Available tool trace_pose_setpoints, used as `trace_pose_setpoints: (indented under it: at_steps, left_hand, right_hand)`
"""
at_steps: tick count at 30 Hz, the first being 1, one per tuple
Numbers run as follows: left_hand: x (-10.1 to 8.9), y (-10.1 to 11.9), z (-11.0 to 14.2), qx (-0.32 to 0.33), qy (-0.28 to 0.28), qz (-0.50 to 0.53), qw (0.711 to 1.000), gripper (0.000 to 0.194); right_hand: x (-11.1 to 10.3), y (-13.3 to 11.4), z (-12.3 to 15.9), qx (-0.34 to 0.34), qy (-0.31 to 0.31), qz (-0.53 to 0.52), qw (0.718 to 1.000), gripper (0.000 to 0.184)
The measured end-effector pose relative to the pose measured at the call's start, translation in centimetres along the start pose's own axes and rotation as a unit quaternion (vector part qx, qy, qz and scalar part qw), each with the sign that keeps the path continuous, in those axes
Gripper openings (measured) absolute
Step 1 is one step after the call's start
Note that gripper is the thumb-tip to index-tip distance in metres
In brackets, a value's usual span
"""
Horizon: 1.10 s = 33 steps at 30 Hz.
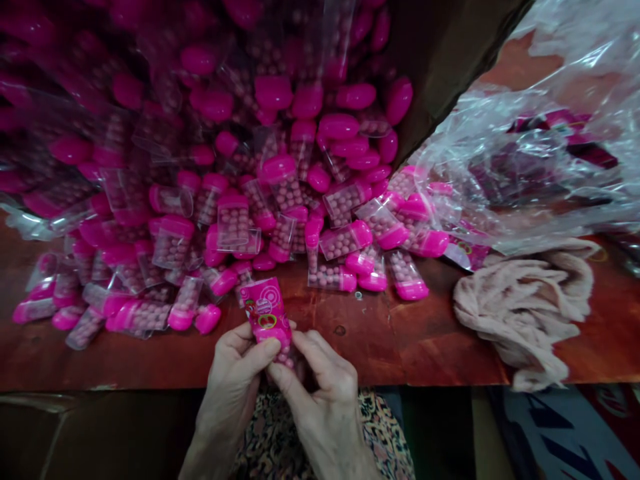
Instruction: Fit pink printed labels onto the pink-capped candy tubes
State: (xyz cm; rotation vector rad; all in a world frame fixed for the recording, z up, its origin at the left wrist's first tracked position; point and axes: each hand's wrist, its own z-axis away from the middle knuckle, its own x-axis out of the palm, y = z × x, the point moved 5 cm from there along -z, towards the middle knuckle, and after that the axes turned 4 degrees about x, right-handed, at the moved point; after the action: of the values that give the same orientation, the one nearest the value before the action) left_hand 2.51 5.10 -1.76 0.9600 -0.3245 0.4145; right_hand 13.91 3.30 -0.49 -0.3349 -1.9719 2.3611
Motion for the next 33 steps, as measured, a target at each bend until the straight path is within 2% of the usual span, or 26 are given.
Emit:
trace_pose_setpoints:
  at_steps: [4,7,9,11,18,24,29,33]
  left_hand:
    - [0.0,-0.1,-0.3,-0.001,-0.009,0.007,1.000,0.009]
    - [-0.5,0.1,-0.7,0.011,0.036,0.050,0.998,0.013]
    - [-0.8,0.5,-0.9,0.026,0.067,0.058,0.996,0.014]
    - [-0.8,0.7,-1.0,0.032,0.071,0.048,0.996,0.014]
    - [-0.4,0.0,-0.6,-0.004,0.056,0.048,0.997,0.018]
    - [-0.5,0.3,-0.1,0.003,0.067,0.038,0.997,0.014]
    - [-0.8,0.6,0.2,0.010,0.053,0.005,0.999,0.009]
    - [-1.2,0.9,0.5,0.016,0.032,0.012,0.999,0.022]
  right_hand:
    - [0.1,0.6,-0.1,0.061,-0.025,-0.030,0.997,0.023]
    - [0.6,0.7,0.1,0.064,-0.057,-0.025,0.996,0.037]
    - [1.2,0.6,0.3,0.054,-0.099,-0.005,0.994,0.033]
    - [1.7,0.4,0.5,0.046,-0.119,0.012,0.992,0.024]
    - [1.3,0.3,1.2,0.021,-0.087,0.068,0.994,0.024]
    - [1.1,0.0,1.4,-0.028,-0.066,0.086,0.994,0.024]
    - [1.6,0.2,1.1,0.038,-0.107,0.008,0.993,0.021]
    - [2.3,0.6,1.0,0.111,-0.176,-0.084,0.974,0.031]
